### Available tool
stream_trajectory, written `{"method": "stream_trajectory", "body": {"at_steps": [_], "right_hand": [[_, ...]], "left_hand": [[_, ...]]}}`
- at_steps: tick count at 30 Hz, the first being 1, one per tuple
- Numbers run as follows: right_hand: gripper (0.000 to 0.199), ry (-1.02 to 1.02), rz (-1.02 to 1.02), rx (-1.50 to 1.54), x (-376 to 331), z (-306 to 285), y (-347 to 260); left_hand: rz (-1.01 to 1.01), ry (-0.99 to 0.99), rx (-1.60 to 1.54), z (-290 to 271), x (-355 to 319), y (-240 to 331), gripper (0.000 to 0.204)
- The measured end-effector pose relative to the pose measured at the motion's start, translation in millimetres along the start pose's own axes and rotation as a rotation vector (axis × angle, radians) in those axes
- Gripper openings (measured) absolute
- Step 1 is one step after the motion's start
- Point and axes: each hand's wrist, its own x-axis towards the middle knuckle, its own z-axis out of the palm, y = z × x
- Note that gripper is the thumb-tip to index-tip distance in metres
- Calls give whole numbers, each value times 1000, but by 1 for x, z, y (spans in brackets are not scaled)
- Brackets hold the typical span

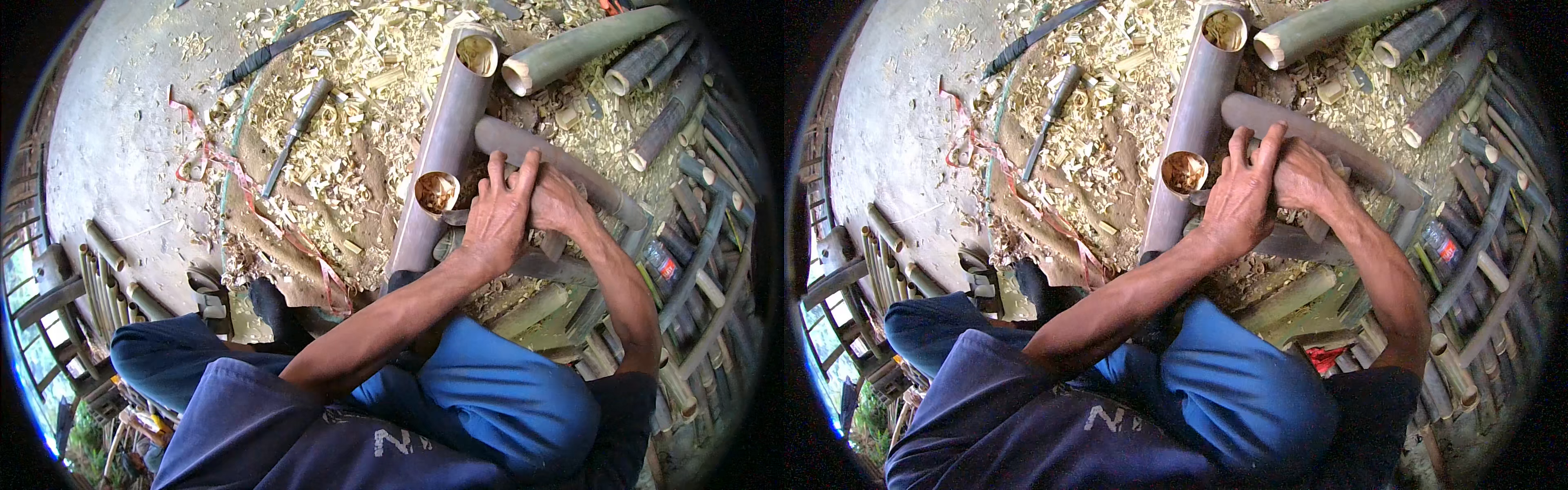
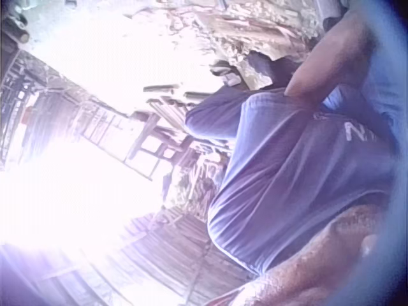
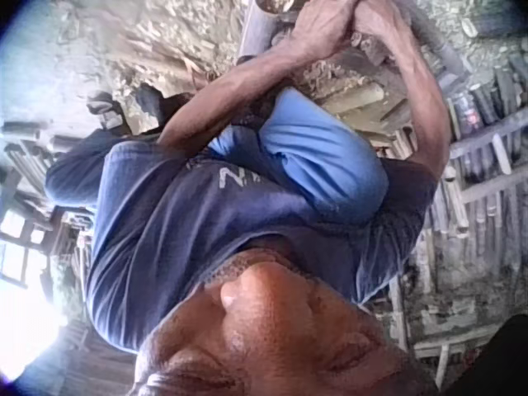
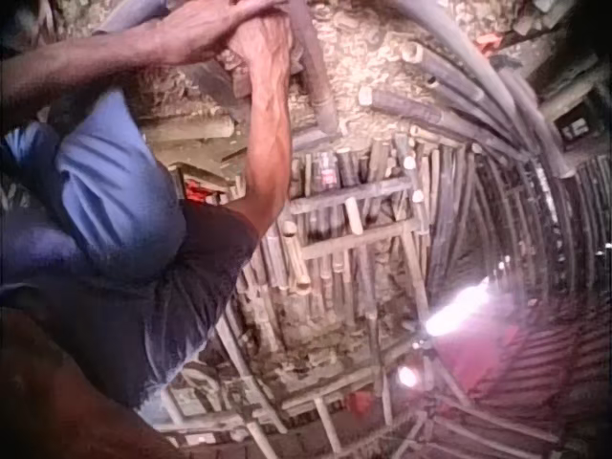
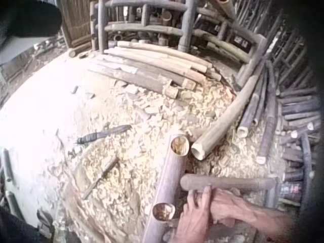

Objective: The person uses a wooden mallet and a chisel-like tool to hollow out a bamboo segment, then uses a drawknife by hand to shave and shape other bamboo poles.

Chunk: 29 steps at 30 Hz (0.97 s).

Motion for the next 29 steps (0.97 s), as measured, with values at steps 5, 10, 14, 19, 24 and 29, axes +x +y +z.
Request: {"method": "stream_trajectory", "body": {"at_steps": [5, 10, 14, 19, 24, 29], "right_hand": [[37, -79, 184, 260, -6, 38, 10], [59, -425, 315, 449, -19, 80, -36], [61, -331, 298, 467, -20, 72, -37], [48, -315, 88, 162, 5, 7, -18], [64, -319, 497, 598, 3, 40, -61], [113, -311, 1068, -291, 65, 85, -163]], "left_hand": [[3, -181, 86, -2, -1, -6, 114], [7, -806, 245, -23, 14, -11, 98], [75, -665, 210, -37, 8, -7, 93], [69, -44, -62, -12, -14, -2, 115], [55, -327, 42, -27, -15, -11, 121], [147, -746, 314, -53, -15, -26, 110]]}}
